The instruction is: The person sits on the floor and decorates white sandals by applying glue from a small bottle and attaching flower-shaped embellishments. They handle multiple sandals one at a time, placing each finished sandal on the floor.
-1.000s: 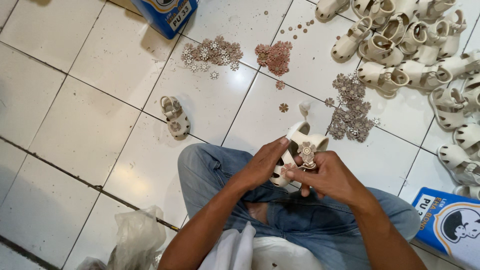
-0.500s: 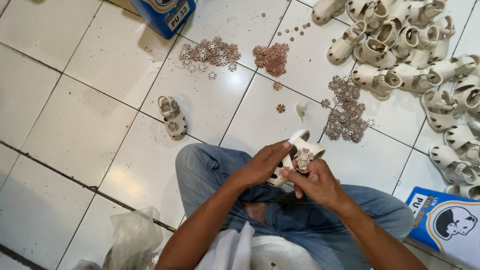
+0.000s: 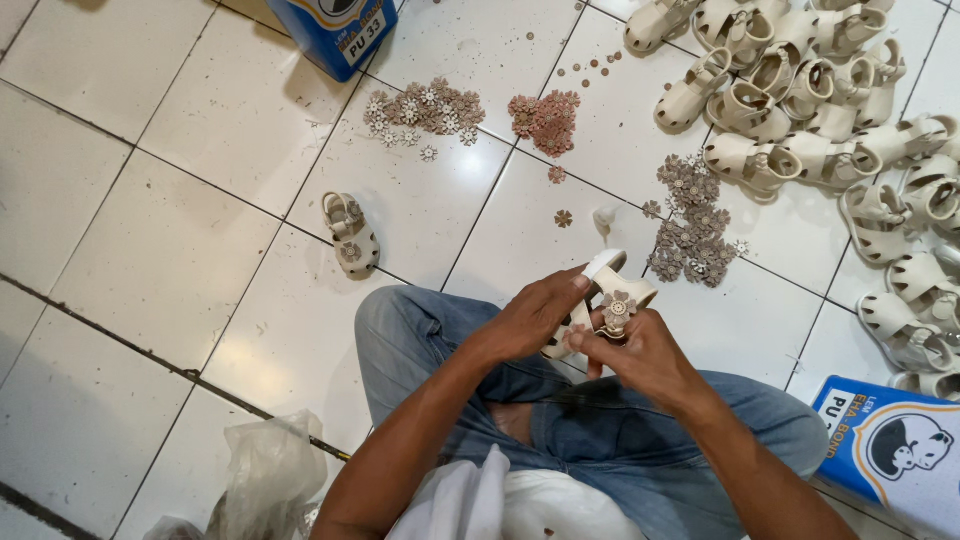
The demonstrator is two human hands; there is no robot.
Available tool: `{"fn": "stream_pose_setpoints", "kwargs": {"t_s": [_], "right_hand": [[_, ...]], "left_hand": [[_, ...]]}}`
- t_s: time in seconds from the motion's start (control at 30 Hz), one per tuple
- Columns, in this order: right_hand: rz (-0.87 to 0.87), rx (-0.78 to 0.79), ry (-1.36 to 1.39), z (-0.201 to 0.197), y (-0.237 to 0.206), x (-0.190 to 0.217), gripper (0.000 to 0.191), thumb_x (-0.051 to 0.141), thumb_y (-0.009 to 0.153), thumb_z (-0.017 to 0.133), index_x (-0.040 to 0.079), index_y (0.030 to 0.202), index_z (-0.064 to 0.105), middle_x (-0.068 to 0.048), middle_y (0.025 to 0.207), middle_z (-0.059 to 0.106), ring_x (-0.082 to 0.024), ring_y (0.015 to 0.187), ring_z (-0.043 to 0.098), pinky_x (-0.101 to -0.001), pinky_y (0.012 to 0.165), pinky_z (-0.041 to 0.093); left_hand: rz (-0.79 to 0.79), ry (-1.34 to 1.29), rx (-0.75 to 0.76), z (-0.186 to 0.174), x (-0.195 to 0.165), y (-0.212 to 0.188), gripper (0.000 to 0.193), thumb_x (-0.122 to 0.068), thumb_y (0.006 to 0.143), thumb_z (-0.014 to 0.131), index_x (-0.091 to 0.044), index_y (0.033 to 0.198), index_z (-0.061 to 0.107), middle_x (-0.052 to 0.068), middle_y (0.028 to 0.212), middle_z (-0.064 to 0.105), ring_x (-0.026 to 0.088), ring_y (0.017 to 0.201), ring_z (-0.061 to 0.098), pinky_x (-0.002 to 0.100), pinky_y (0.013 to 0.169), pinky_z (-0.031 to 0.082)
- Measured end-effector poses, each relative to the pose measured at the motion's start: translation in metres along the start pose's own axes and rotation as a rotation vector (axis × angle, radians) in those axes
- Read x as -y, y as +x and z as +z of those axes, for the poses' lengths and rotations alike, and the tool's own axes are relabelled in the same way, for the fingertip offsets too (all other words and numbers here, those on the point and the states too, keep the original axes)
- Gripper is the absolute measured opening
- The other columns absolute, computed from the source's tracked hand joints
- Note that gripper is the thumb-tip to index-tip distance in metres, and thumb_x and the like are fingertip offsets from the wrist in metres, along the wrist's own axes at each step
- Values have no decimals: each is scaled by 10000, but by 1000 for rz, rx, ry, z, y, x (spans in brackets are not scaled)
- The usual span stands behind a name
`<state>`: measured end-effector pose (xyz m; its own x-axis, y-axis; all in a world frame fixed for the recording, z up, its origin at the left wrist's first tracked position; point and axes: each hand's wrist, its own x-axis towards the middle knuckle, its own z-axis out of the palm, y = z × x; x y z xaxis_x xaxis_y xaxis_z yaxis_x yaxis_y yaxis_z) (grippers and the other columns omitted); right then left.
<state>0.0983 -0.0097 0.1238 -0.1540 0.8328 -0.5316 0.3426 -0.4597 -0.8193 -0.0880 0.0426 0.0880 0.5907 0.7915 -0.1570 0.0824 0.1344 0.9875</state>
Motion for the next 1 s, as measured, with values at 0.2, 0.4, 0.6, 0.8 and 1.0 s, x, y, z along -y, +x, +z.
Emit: {"fn": "stream_pose_setpoints", "kwargs": {"t_s": [0.2, 0.4, 0.6, 0.8, 1.0], "right_hand": [[7, -35, -114, -6, 9, 10, 251, 251, 881, 748, 22, 981, 729, -99, 697, 692, -127, 544, 642, -262, 431, 457], [-562, -446, -86, -8, -27, 15, 296, 141, 975, 697, 27, 1246, 667, -90, 1262, 653, -105, 871, 724, -252, 690, 638], [-597, -517, -345, 35, -31, 15, 419, 86, 849, 793, 30, 1254, 698, -81, 1023, 662, -146, 724, 657, -302, 615, 553], [-590, -696, -506, 44, -27, 15, 235, 82, 839, 811, 42, 1065, 758, -73, 912, 662, -172, 663, 624, -322, 590, 506], [-391, -399, 116, 35, -20, -10, 105, 99, 915, 760, 19, 976, 732, -20, 878, 712, -87, 724, 640, -244, 632, 543]], "left_hand": [[-191, -165, -54, 8, 19, 4, 671, -503, 1087, 322, 14, 1460, 534, 223, 1111, 701, 303, 990, 652, 389, 881, 550], [-319, -1008, -255, 15, 44, -5, 627, -517, 1050, 391, -4, 1385, 524, 156, 1225, 677, 232, 1073, 681, 394, 936, 567], [-125, -958, -331, 34, 66, -6, 649, -513, 1114, 391, 55, 1405, 510, 184, 1271, 642, 233, 1112, 644, 373, 964, 538], [-115, -269, -543, 35, 65, -11, 669, -517, 1117, 312, 46, 1446, 462, 158, 1401, 533, 231, 1313, 496, 356, 1130, 370], [-124, -471, -409, 31, 41, -9, 673, -501, 1111, 275, 51, 1402, 527, 264, 1332, 638, 350, 1222, 597, 414, 1038, 495]]}}
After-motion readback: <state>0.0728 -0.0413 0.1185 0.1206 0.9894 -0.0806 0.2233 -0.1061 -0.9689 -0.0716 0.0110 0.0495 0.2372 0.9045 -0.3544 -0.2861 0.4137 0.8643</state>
